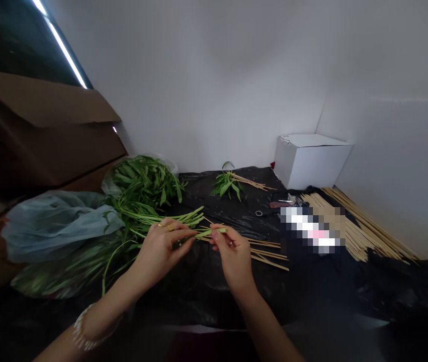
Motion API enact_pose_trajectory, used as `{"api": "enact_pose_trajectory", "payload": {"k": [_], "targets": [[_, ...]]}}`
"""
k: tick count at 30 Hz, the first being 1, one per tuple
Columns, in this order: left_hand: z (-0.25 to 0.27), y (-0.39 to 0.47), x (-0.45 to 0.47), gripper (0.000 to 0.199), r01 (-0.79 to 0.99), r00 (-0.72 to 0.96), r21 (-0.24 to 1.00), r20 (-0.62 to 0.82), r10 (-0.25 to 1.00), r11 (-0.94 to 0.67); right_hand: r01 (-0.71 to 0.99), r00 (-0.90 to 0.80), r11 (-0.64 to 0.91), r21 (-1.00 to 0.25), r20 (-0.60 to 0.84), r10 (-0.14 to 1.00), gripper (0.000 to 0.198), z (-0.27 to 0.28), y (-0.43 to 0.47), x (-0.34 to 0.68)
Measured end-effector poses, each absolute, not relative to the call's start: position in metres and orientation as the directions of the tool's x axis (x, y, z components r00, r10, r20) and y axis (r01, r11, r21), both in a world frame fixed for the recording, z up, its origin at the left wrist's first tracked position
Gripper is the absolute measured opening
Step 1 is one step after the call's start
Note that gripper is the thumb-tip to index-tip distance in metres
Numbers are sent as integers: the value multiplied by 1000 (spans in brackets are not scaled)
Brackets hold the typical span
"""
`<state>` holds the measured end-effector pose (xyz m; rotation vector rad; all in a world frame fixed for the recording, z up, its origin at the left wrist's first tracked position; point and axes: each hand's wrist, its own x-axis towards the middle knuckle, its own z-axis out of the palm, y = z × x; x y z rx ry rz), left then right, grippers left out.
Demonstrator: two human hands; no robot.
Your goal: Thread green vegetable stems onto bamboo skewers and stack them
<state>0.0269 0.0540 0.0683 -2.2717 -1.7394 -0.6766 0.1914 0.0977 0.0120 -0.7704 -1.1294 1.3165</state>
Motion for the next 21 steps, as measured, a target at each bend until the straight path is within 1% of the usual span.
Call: {"api": "enact_pose_trajectory", "payload": {"k": [3, 9, 11, 12, 13, 15, 17, 19, 21], "targets": [[65, 52, 29, 15, 954, 246, 36, 482, 841, -299, -341, -98, 148, -928, 192, 976, 25, 13, 97, 190], [63, 53, 30, 16, 947, 320, -182, 534, 782, -264, -320, -112, 130, -938, 174, 978, 22, 11, 97, 192], [64, 53, 29, 18, 940, 340, -198, 540, 770, -277, -312, -116, 119, -943, 162, 980, 22, 9, 97, 192], [65, 54, 29, 18, 942, 335, -185, 546, 768, -279, -316, -122, 114, -942, 159, 980, 23, 8, 97, 191], [66, 54, 29, 17, 948, 316, -156, 553, 771, -276, -330, -129, 105, -938, 155, 979, 23, 8, 97, 190], [69, 56, 31, 17, 965, 239, -53, 570, 786, -255, -401, -140, 80, -912, 148, 979, 23, 8, 97, 184], [72, 59, 31, 18, 969, 142, 86, 576, 805, -233, -501, -146, 40, -865, 130, 981, 24, 8, 99, 177], [78, 64, 24, 18, 951, 31, 233, 581, 813, -203, -593, -126, -8, -806, 83, 989, 23, 7, 105, 175], [87, 67, 8, 18, 901, -138, 409, 590, 795, -147, -657, -63, -27, -753, 18, 998, 23, 5, 113, 181]]}}
